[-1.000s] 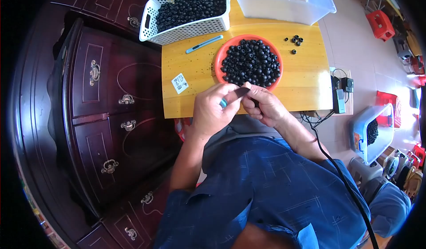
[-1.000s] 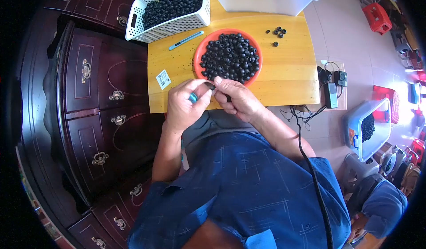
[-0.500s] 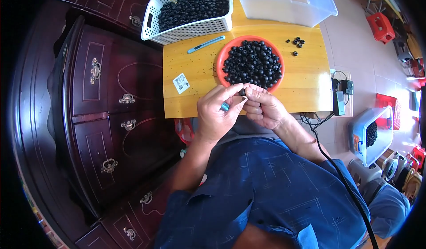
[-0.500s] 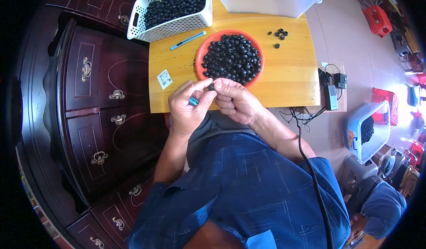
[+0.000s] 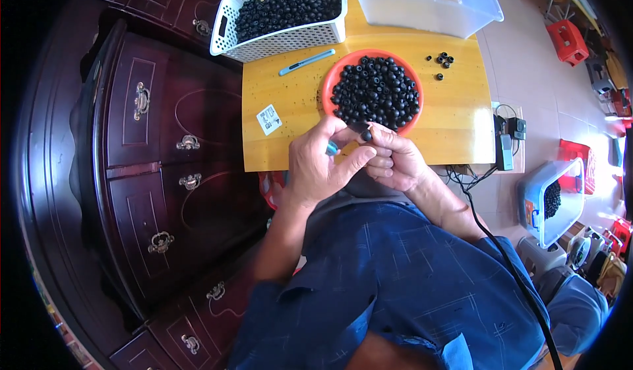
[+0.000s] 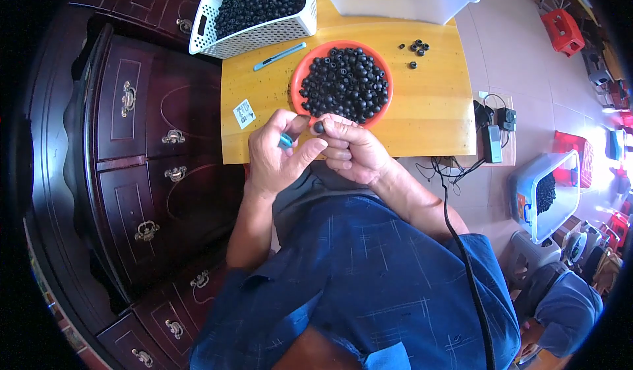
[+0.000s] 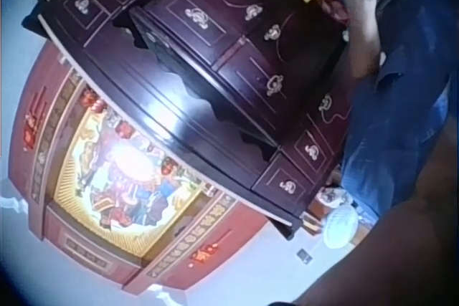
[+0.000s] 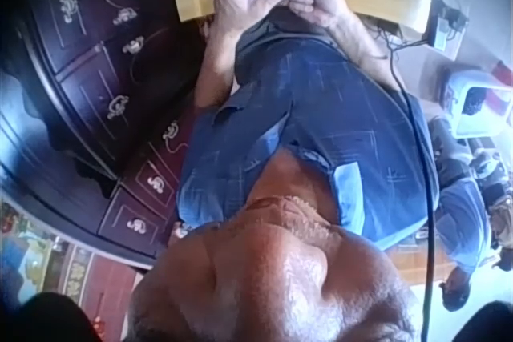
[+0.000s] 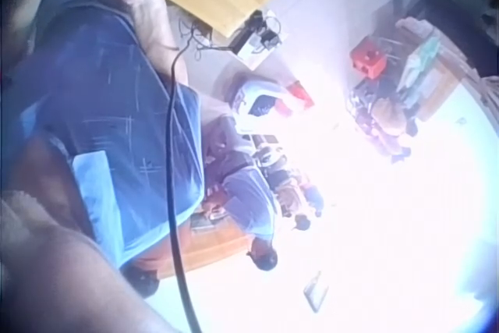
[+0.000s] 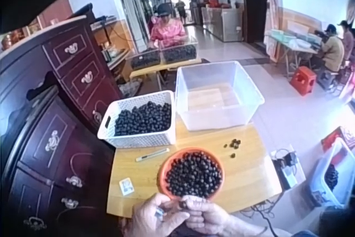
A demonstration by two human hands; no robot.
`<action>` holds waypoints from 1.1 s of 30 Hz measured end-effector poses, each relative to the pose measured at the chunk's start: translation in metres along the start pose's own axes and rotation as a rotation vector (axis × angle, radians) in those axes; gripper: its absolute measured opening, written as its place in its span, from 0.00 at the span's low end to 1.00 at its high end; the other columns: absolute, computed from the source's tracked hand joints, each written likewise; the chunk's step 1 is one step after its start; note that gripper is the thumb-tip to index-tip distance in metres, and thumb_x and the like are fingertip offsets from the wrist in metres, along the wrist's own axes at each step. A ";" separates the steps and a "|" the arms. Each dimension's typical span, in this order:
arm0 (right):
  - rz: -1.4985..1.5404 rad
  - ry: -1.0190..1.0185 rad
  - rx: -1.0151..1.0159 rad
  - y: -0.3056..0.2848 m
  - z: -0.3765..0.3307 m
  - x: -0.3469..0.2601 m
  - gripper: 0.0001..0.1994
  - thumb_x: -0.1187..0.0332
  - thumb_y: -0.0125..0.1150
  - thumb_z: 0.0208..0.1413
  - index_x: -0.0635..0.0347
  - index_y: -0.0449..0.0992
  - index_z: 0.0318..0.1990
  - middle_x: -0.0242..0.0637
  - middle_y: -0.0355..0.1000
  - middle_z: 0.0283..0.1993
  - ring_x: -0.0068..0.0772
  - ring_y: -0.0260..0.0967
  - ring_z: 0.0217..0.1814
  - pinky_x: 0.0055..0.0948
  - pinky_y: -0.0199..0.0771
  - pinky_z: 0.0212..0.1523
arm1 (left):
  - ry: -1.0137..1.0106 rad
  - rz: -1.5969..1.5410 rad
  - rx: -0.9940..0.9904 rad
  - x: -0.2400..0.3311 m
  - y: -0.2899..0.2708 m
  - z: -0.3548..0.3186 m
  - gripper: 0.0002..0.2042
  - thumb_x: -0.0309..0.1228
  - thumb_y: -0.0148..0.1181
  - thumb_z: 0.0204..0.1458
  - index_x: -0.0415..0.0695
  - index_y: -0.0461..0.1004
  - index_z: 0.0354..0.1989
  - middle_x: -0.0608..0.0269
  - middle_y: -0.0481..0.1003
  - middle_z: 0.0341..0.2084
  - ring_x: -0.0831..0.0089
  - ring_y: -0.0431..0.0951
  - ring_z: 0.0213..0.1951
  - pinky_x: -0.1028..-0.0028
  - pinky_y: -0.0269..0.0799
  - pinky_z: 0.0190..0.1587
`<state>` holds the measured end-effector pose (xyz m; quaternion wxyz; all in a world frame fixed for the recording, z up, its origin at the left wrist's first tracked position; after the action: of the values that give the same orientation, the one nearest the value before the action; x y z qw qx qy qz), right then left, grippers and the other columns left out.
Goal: The person trims small black round parts with a small handheld blade.
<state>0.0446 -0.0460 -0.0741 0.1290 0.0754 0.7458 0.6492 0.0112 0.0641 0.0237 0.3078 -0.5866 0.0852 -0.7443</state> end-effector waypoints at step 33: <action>-0.017 0.103 0.052 -0.007 -0.005 0.007 0.23 0.68 0.58 0.66 0.71 0.67 0.65 0.20 0.59 0.26 0.09 0.50 0.20 0.12 0.55 0.17 | 0.229 0.371 -0.208 0.015 0.011 0.017 0.26 0.58 0.69 0.54 0.45 0.70 0.30 0.59 0.75 0.20 0.59 0.81 0.23 0.62 0.74 0.25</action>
<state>0.0367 -0.0502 -0.0813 0.0940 0.0387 0.7689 0.6313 0.0289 0.0513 0.0353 0.3653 -0.5013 0.3021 -0.7239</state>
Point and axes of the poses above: each hand's wrist, its own z-axis towards the middle knuckle, its own y-axis out of the palm, x = y × z, the point moved 8 cm from there along z, towards the middle knuckle
